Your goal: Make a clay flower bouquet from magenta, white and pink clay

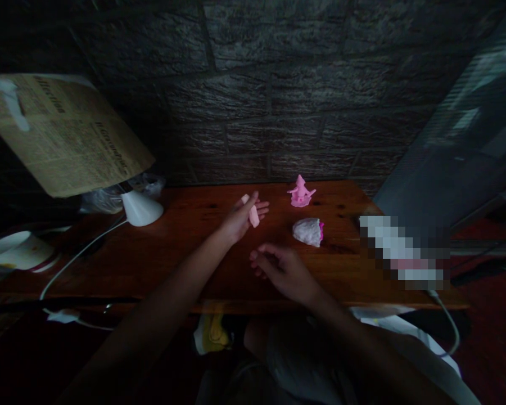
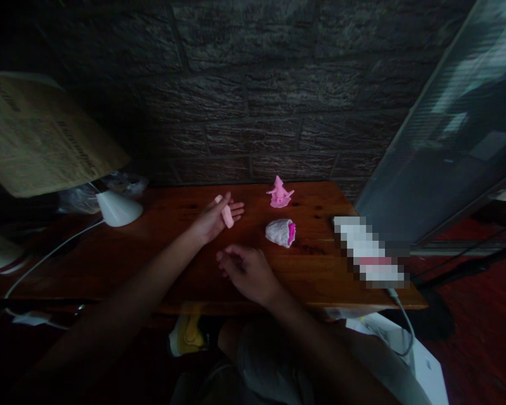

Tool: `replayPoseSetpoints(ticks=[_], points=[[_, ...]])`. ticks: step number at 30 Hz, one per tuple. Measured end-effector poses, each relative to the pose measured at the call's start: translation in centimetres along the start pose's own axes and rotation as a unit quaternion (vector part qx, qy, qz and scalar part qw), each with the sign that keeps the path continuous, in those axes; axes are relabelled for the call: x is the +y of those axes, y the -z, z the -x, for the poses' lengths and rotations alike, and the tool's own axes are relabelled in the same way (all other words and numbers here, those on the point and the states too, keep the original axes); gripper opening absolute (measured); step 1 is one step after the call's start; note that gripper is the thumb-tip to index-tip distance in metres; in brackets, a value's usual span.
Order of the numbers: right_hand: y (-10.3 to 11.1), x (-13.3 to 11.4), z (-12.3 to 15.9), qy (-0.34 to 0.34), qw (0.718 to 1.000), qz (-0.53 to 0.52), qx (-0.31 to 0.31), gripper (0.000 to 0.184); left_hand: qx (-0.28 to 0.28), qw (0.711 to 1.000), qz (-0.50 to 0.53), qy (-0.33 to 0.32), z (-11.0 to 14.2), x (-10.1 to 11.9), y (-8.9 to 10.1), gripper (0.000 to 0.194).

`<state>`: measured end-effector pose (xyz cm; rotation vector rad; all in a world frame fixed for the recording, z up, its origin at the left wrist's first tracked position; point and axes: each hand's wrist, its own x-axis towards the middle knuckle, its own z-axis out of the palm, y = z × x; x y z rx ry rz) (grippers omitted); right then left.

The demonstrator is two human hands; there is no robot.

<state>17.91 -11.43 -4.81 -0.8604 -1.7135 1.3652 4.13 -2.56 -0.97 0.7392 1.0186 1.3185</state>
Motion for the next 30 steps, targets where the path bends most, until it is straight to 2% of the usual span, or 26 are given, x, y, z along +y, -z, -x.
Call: replayPoseSetpoints(ticks=[5,13,17,22,26,30], points=[[0.05,-0.07,0.19,0.017,0.999,0.046,-0.007,0.027,0.024,0.999,0.008,-0.040,0.32,0.26,0.18,0.035],[-0.08,-0.19,0.29,0.043,0.992,0.118,-0.012,0.028,-0.002,0.996,0.022,-0.090,0.95,0.87,0.49,0.041],[-0.09,-0.24,0.29,0.047,0.990,0.135,-0.012,0.028,-0.005,0.998,0.023,-0.059,0.59,0.80,0.32,0.041],[-0.15,-0.22,0.29,0.060,0.987,0.146,-0.008,0.027,-0.031,0.999,0.007,-0.027,0.44,0.68,-0.15,0.030],[-0.14,-0.32,0.30,0.059,0.987,0.150,-0.009,0.027,-0.012,0.999,0.012,-0.050,0.74,0.60,-0.01,0.047],[-0.05,-0.58,0.34,0.062,0.986,0.155,-0.011,0.027,-0.029,0.998,0.045,-0.024,0.95,0.86,0.20,0.054]])
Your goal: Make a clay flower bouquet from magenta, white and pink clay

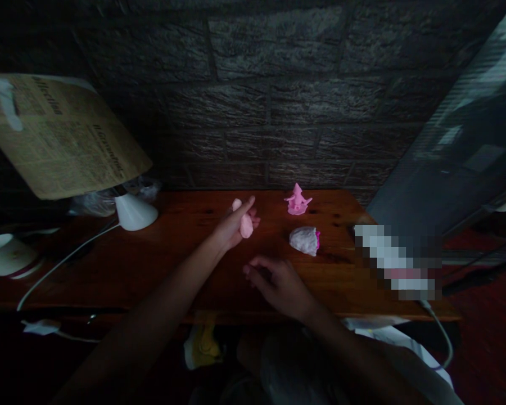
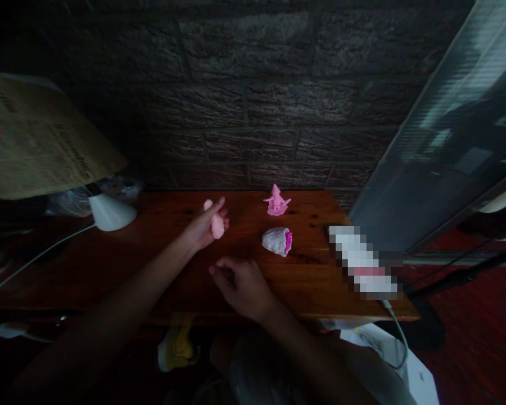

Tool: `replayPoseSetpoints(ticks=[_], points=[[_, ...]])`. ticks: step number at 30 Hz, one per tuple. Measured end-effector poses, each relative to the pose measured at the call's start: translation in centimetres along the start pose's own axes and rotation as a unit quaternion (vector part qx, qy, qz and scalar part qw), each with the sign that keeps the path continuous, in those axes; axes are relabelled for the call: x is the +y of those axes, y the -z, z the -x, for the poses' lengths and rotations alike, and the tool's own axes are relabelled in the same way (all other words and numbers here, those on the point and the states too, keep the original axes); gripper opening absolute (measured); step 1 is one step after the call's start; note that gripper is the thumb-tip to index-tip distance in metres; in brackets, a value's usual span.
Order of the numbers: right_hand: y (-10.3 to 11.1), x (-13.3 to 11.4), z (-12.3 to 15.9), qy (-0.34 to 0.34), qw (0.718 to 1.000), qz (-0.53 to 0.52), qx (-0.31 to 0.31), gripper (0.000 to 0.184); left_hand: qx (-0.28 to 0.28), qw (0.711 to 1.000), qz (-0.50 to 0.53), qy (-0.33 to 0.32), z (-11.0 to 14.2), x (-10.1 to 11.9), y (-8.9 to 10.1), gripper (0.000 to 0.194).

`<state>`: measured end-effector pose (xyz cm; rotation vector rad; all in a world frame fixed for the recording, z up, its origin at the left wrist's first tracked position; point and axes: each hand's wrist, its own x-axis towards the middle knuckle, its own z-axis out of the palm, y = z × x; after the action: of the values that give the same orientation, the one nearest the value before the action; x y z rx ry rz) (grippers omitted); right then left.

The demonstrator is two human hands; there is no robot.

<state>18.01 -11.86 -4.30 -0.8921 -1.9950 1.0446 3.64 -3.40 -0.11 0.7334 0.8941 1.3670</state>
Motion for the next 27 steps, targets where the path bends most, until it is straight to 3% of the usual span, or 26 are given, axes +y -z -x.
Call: replayPoseSetpoints(ticks=[3,6,13,16,19,22,25,27], points=[[0.0,-0.1,0.0,-0.001,1.000,0.005,0.000,0.026,-0.045,0.999,-0.003,0.026,0.1,0.1,0.0,0.054],[0.0,-0.1,0.0,-0.001,1.000,0.007,0.000,0.026,-0.044,0.998,-0.021,0.044,0.1,0.2,0.0,0.053],[0.0,-0.1,0.0,0.005,1.000,0.012,-0.001,0.025,0.019,0.997,-0.048,-0.058,0.4,0.0,0.1,0.066],[0.0,0.0,0.1,0.010,1.000,0.019,-0.003,0.026,0.001,0.997,-0.048,-0.066,0.0,-0.4,0.2,0.064],[-0.2,0.3,0.0,0.009,1.000,0.010,0.006,0.023,-0.041,0.999,-0.024,-0.025,-0.5,-0.4,0.3,0.058],[-0.4,0.8,-0.2,-0.023,0.994,-0.070,0.082,0.016,-0.098,0.995,0.006,0.031,-0.4,-0.4,0.0,0.052],[-0.6,1.3,-0.5,-0.085,0.957,-0.209,0.181,0.038,-0.161,0.986,0.000,0.038,0.2,-0.6,-0.4,0.046],[-0.6,1.3,-0.6,-0.105,0.932,-0.273,0.212,0.048,-0.202,0.979,-0.006,0.018,0.7,-0.7,-0.7,0.045]])
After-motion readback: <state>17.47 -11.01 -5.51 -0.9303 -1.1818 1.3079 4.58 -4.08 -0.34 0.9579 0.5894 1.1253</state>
